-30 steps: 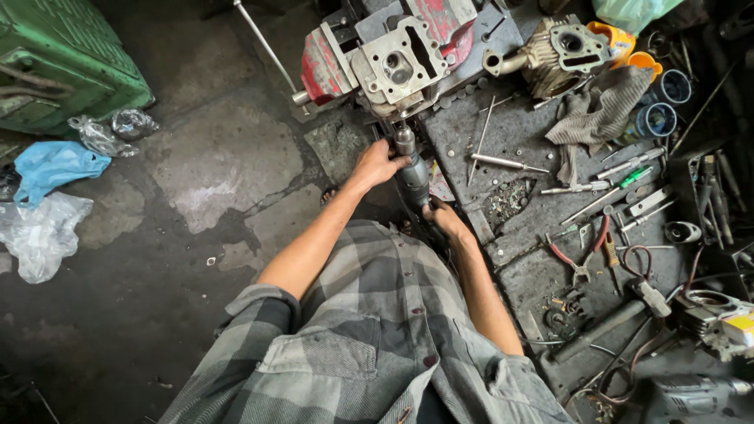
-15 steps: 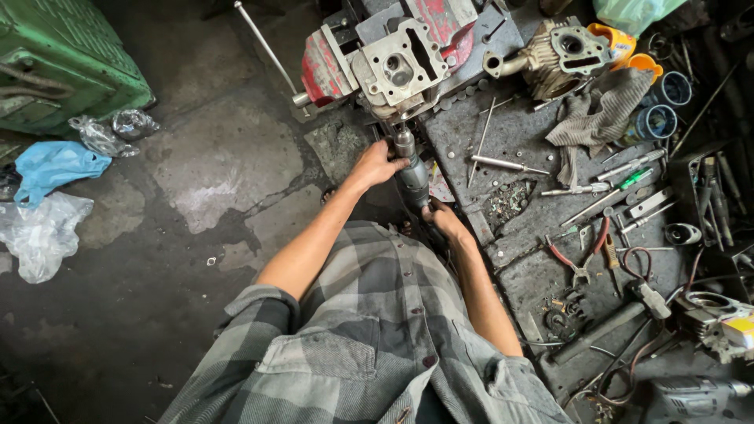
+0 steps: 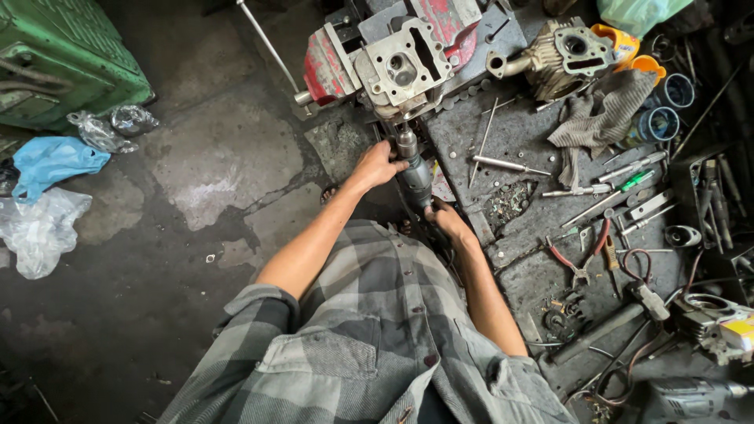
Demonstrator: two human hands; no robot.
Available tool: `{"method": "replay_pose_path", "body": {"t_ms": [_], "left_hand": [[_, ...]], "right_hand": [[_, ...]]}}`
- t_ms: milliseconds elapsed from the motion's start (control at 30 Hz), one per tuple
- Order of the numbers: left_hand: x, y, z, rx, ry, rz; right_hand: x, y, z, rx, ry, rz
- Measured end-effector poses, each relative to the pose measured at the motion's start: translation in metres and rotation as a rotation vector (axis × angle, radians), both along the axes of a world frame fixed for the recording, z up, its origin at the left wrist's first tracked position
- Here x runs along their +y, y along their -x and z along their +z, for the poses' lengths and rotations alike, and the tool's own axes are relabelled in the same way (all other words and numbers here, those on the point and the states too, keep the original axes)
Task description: The person cleans a small-engine cylinder head clamped in a bench vise, wiping it with a cloth and handling small valve parts by hand. They then pick up a power die grinder and work on the clamped cylinder head with both hands for the rest of the clip.
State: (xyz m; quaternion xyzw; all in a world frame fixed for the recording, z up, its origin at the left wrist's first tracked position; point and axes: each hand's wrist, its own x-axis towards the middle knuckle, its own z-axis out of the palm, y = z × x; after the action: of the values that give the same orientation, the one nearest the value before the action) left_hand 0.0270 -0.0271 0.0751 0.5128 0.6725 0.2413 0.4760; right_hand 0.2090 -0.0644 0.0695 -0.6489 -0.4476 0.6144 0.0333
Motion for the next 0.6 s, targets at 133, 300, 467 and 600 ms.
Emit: {"method": "replay_pose_path", "body": {"t_ms": [133,300,467,600], "left_hand": [[-0.0019,0.0013,0.0011,-0.061,0.0,0.024],[-0.0031,-0.0004,-0.0008,-0.097,-0.03,0.019],[-0.003,-0.0017,0.0041,-0.127,-0.048,0.028],[-0.0025,0.0001,0.007,-0.049,0.048,0.029]], "right_hand": [[-0.0011,0.0007,-0.0025,0.042,0.005,-0.035],[-0.001,-0.0019,-0.0053,-0.011,-0.042,0.023],[-0.0002,-0.0013,-0.0012,-0.002,-0.034,0.023],[-0.0001,-0.0007,-0.0012,0.025,-0.001,-0.003]]}}
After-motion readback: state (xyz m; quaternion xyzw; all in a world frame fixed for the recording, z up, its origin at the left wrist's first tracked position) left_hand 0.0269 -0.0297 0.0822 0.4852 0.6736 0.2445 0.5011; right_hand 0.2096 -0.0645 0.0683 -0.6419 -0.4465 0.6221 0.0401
